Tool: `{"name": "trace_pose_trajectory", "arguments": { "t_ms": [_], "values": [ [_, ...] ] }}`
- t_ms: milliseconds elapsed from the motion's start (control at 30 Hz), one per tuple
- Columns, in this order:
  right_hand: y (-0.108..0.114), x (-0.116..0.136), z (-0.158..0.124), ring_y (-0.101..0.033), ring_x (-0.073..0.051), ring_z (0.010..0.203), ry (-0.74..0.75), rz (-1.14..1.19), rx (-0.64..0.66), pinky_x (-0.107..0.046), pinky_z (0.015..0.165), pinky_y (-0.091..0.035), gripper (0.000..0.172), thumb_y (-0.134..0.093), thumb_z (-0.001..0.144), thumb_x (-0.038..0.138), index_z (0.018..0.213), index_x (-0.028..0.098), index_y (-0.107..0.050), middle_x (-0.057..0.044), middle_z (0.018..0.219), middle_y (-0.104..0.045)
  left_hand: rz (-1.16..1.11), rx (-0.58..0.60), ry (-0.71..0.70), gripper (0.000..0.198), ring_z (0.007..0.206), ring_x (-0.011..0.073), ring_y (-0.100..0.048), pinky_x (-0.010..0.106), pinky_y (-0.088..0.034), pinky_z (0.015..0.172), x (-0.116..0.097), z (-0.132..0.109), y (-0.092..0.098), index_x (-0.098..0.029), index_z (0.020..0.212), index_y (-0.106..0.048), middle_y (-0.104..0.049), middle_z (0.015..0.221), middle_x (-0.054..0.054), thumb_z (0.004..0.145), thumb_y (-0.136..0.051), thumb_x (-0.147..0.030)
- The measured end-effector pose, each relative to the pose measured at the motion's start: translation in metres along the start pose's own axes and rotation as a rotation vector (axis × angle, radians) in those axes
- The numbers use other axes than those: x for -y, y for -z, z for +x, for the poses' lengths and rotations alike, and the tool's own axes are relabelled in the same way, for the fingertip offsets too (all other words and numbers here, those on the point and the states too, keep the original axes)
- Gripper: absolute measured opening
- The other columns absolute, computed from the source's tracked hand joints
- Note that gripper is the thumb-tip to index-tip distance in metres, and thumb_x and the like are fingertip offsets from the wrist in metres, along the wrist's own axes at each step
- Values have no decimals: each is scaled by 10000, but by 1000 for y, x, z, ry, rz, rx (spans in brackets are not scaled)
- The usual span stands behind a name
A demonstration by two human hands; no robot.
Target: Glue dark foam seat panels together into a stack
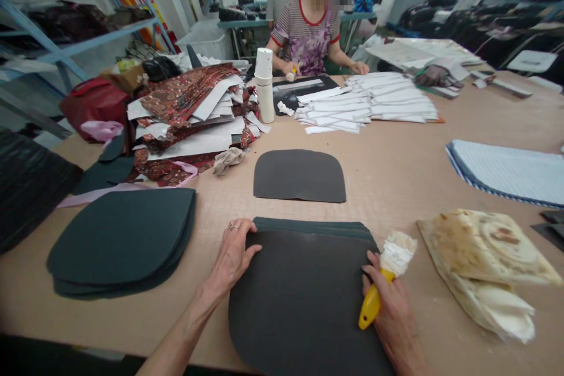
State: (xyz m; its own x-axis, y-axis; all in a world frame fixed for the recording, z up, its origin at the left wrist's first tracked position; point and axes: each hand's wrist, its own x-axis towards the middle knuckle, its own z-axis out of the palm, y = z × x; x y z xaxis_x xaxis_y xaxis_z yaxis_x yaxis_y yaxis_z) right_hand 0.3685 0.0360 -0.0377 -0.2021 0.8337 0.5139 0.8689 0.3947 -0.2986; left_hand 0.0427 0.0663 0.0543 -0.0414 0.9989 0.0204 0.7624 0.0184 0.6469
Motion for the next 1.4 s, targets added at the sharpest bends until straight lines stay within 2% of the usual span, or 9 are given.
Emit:
{"name": "trace_pose_trajectory", "arguments": {
  "t_ms": [67, 200, 400, 600, 733, 900, 1000, 1233, 1400],
  "values": [
    [0, -1, 0, -564, -282, 1097, -1, 21, -1, -443, 874, -493, 212, -433, 909, 315, 1000, 169, -558, -154, 1207, -583, -115, -42, 70, 310, 872, 178, -512, 364, -447, 804, 2, -4, -3, -211, 934, -491, -543, 919, 13, 684, -599, -63],
    [-1, -6, -4, -567, -295, 1086, 28, 3, -8, -442, 869, -490, 226, -441, 907, 330, 1021, 167, -549, -153, 1220, -576, -307, -123, 314, 520, 709, 128, -531, 309, -480, 698, 10, -21, -9, -197, 1193, -401, -536, 857, 0, 712, -596, -174],
    [1, -12, -8, -590, -315, 1032, 21, 1, 1, -444, 827, -493, 263, -432, 899, 359, 1015, 158, -556, -159, 1202, -584, -423, -228, 422, 436, 679, 120, -556, 293, -487, 693, 11, -39, -14, -174, 1166, -461, -569, 764, -10, 741, -546, -219],
    [1, -8, -12, -563, -314, 1080, -106, 53, 28, -468, 906, -472, 298, -463, 837, 395, 1065, 238, -572, -84, 1207, -584, -382, -281, 398, 343, 661, 121, -558, 282, -498, 644, 14, -43, -24, -208, 1105, -510, -580, 774, -8, 764, -533, -184],
    [3, -8, -13, -569, -330, 1068, -108, 96, 39, -489, 930, -458, 305, -508, 796, 402, 1059, 259, -570, -78, 1183, -598, -311, -272, 351, 238, 717, 138, -585, 294, -516, 664, 21, -48, -30, -220, 1036, -537, -601, 808, 10, 807, -511, -162],
    [5, -11, -14, -551, -311, 1100, -117, 56, 109, -496, 1014, -379, 324, -486, 821, 462, 1015, 211, -552, -108, 1215, -569, -96, -264, 84, 203, 833, 149, -610, 305, -530, 740, 26, -54, -33, -224, 979, -548, -632, 897, 31, 865, -429, -106],
    [4, -16, -17, -545, -302, 1108, -112, 56, 124, -498, 1027, -362, 334, -491, 824, 480, 1008, 206, -538, -112, 1216, -562, 10, -290, -11, 196, 769, 149, -614, 289, -541, 679, 27, -53, -33, -213, 940, -569, -635, 851, 31, 856, -443, -88],
    [-2, -31, -16, -553, -311, 1075, -106, 57, 124, -496, 969, -417, 343, -502, 810, 490, 998, 208, -557, -118, 1155, -576, -40, -333, 22, 203, 744, 145, -626, 274, -555, 666, 31, -46, -33, -208, 933, -593, -648, 835, 30, 846, -455, -86],
    [-5, -29, -16, -548, -314, 1079, -139, 86, 113, -507, 939, -445, 350, -484, 815, 469, 1077, 248, -557, -97, 1195, -559, -153, -280, 104, 220, 772, 134, -633, 267, -552, 708, 32, -42, -31, -225, 953, -601, -654, 861, 19, 847, -454, -101]
  ]
}}
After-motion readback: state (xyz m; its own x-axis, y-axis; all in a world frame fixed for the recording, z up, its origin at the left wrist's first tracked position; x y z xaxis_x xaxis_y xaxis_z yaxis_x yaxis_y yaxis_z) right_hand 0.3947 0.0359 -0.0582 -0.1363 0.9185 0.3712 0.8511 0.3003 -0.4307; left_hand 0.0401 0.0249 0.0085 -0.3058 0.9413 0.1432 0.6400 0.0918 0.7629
